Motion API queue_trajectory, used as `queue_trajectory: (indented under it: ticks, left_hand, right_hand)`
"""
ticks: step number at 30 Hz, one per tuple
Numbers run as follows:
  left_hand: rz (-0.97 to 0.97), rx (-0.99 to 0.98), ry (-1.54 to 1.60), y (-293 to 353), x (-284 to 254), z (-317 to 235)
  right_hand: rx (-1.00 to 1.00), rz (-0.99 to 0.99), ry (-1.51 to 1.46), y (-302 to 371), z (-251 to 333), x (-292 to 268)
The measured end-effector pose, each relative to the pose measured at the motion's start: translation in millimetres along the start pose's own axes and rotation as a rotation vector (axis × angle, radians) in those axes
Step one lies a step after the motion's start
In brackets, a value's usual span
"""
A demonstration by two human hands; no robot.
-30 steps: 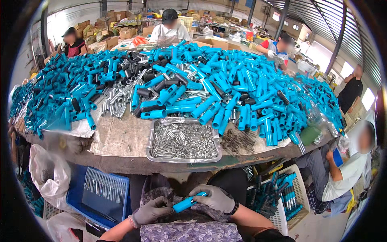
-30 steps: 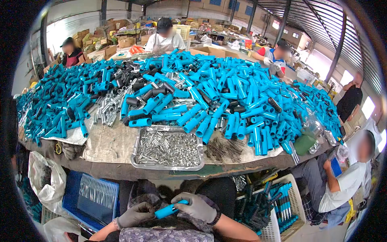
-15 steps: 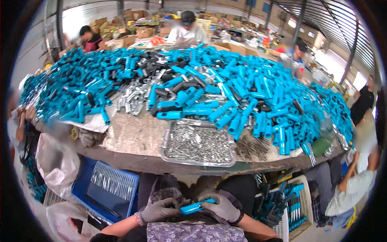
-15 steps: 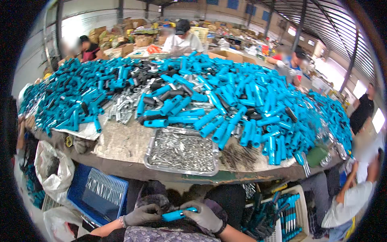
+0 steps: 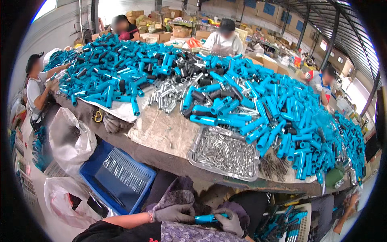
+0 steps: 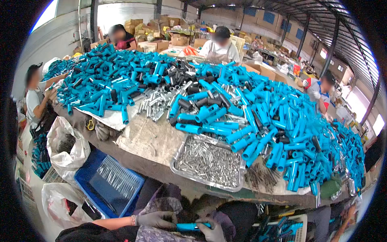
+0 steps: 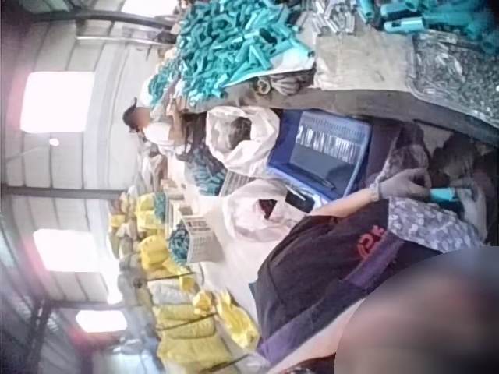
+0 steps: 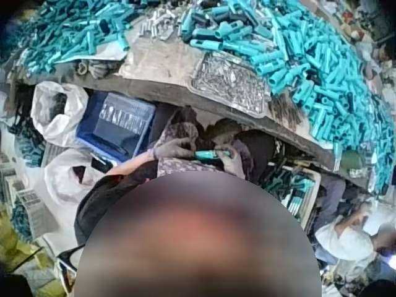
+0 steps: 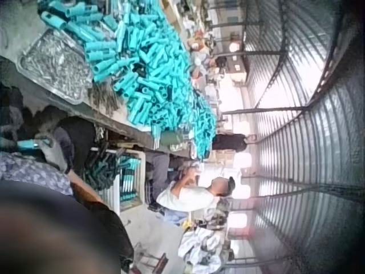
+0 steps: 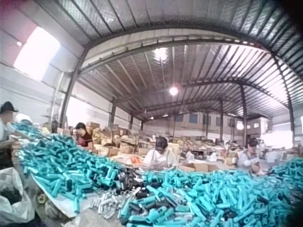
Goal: The person assembles hardware components by hand, inserting metal pins and springs into blue plastic housings.
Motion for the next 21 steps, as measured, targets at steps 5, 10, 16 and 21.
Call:
queue_trajectory:
  ticks: [5,10,16,21]
  left_hand:
    - [0.058,0.088,-0.004,-7,-2,19]
    - [0.058,0.242,-0.169,-10,-5,17]
    - [0.040,0.079,-0.021,-12,-9,18]
    - [0.038,0.133,-0.083,-12,-11,14]
  right_hand:
    - [0.016,-0.151,0.019,1,-16,6]
    - [0.018,-0.225,-0.005,0,-8,10]
    - [0.109,-0.186,0.079,1,22,11]
    - [0.120,-0.191,0.069,-2,12,11]
Point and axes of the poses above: each hand's wrist, its own y-axis away from the middle knuckle, its own x-axis out of the palm, z = x × y, the point moved 2 cm from there along -y, towards the middle knuckle, and after that the axes turned 5 degrees about y, right-handed, at the moved point
